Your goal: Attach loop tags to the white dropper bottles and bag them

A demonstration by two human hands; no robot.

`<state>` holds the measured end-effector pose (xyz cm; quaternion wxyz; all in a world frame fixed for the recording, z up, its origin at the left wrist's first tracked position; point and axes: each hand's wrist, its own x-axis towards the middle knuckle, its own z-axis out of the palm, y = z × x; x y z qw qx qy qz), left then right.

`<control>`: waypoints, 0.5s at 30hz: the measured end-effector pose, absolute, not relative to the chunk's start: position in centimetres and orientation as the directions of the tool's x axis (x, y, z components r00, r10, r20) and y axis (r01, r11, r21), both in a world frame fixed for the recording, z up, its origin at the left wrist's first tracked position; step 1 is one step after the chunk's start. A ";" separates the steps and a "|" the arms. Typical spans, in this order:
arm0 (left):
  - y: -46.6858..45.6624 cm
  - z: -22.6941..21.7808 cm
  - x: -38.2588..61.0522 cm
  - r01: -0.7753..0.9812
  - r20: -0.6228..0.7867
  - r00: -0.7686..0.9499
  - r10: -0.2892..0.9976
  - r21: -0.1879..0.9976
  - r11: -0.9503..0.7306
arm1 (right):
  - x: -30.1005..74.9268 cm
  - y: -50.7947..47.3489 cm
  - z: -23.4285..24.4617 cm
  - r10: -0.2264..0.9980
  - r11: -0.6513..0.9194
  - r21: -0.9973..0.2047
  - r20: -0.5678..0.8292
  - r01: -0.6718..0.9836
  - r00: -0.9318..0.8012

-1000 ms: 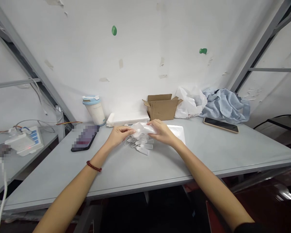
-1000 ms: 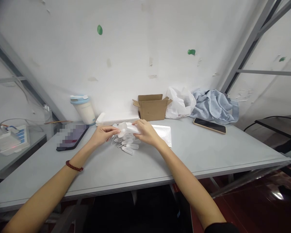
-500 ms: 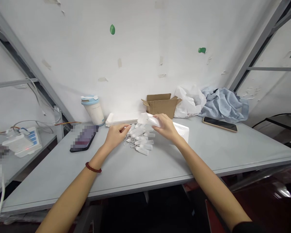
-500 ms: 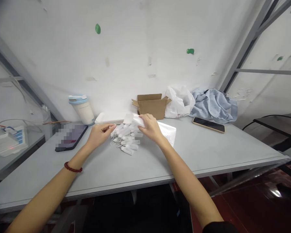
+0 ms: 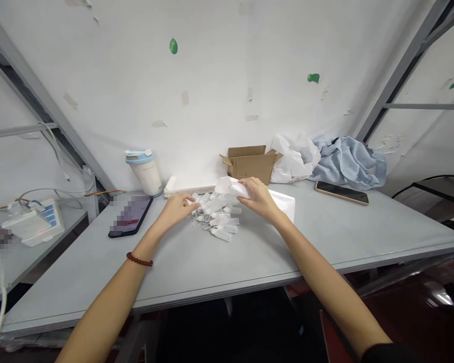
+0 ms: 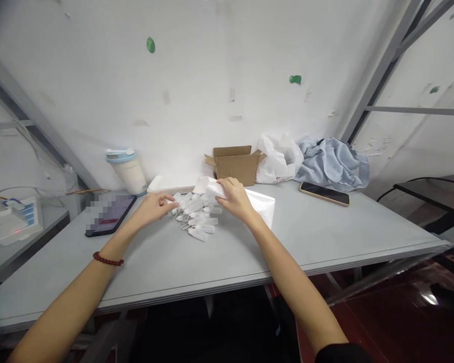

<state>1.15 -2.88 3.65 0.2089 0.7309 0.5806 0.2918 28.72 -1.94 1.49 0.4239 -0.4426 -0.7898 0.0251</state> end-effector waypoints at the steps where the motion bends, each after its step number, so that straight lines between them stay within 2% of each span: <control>1: -2.9 3.8 1.1 0.721 0.135 0.199 0.971 0.651 -0.238 | 28.7 -1.9 1.5 0.721 0.609 -0.415 0.645 0.676 -0.254; 4: -3.1 4.2 0.8 0.649 0.117 0.264 0.957 0.713 -0.266 | 28.7 -1.9 1.4 0.734 0.604 -0.421 0.626 0.677 -0.265; 8: -3.3 5.3 0.4 0.463 0.302 0.103 0.948 0.829 -0.314 | 28.6 -1.9 1.5 0.761 0.585 -0.426 0.584 0.690 -0.285; 11: -3.4 5.7 0.1 0.372 0.423 -0.001 0.906 0.841 -0.392 | 28.5 -2.1 1.5 0.770 0.585 -0.422 0.557 0.693 -0.311; 15: -3.8 5.5 0.7 0.324 0.449 0.040 0.892 0.839 -0.437 | 28.2 -2.4 1.4 0.769 0.599 -0.403 0.531 0.692 -0.357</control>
